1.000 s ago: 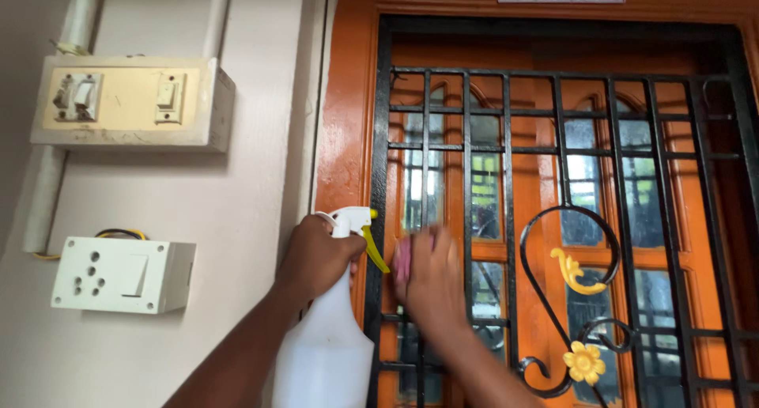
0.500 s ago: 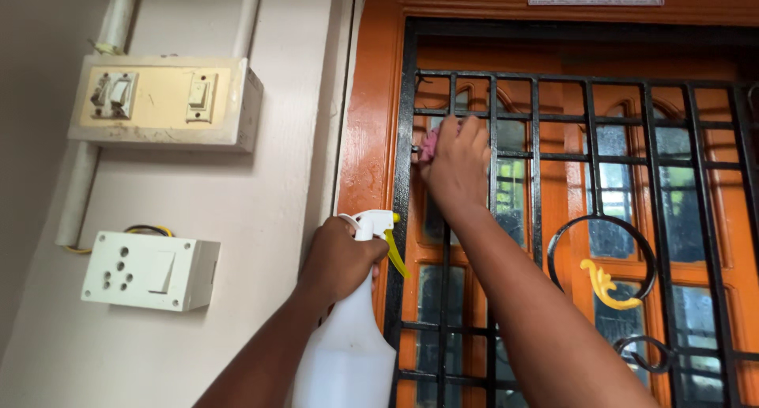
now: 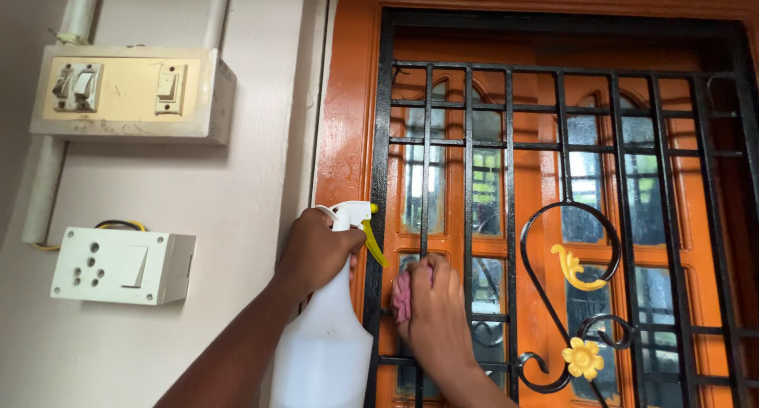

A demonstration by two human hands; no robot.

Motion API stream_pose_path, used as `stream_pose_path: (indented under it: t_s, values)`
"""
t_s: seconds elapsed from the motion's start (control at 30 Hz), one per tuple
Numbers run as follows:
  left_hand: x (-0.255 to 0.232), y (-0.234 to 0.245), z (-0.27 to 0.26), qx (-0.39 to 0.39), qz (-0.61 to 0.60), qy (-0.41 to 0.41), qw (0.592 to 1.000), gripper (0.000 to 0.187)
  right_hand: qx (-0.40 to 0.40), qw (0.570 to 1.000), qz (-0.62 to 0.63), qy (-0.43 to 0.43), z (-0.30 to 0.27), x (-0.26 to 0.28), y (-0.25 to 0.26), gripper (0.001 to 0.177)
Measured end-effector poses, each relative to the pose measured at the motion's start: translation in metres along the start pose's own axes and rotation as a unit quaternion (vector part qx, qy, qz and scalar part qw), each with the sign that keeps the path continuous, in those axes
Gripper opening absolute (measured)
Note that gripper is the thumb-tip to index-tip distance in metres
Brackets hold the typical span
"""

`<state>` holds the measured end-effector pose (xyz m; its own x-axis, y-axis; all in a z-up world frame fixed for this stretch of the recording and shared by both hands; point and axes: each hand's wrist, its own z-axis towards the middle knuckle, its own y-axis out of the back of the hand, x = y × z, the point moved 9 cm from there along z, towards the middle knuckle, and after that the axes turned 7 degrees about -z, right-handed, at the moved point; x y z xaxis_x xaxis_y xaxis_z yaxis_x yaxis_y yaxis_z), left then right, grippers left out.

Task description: The person cleans a window grill by spraying it with liquid from a bottle and wiping the metal bars and glass with a pink cloth.

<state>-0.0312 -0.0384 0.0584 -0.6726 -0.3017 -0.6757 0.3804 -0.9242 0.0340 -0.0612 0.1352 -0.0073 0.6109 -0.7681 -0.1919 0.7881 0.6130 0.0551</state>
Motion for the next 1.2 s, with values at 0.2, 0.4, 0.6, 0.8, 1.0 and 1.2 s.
stream_pose_path:
  t_s: [0.2, 0.4, 0.6, 0.8, 1.0, 1.2]
  values:
    - [-0.006, 0.002, 0.0, -0.023, 0.014, -0.031, 0.999, 0.014, 0.016, 1.0, 0.003, -0.01, 0.011, -0.01, -0.008, 0.063]
    - [0.001, 0.001, 0.0, -0.014, -0.005, 0.008, 1.0, 0.014, -0.074, 0.996, -0.049, 0.02, 0.078, -0.019, -0.002, 0.05]
    - [0.0, -0.001, 0.002, -0.01, -0.006, -0.003, 1.0, 0.015, -0.046, 0.994, -0.092, -0.047, 0.178, -0.042, -0.008, 0.046]
    - [0.001, 0.001, -0.003, -0.029, 0.011, 0.043, 0.999, 0.01, -0.159, 0.981, -0.105, -0.021, 0.172, -0.029, 0.013, 0.06]
    - [-0.003, -0.001, -0.001, -0.02, 0.012, 0.006, 1.0, 0.012, -0.133, 0.987, -0.089, -0.02, 0.111, -0.018, 0.009, 0.039]
    - [0.0, -0.003, 0.0, -0.021, 0.007, 0.017, 1.0, 0.015, -0.059, 0.998, -0.024, -0.015, 0.01, -0.001, 0.002, 0.059]
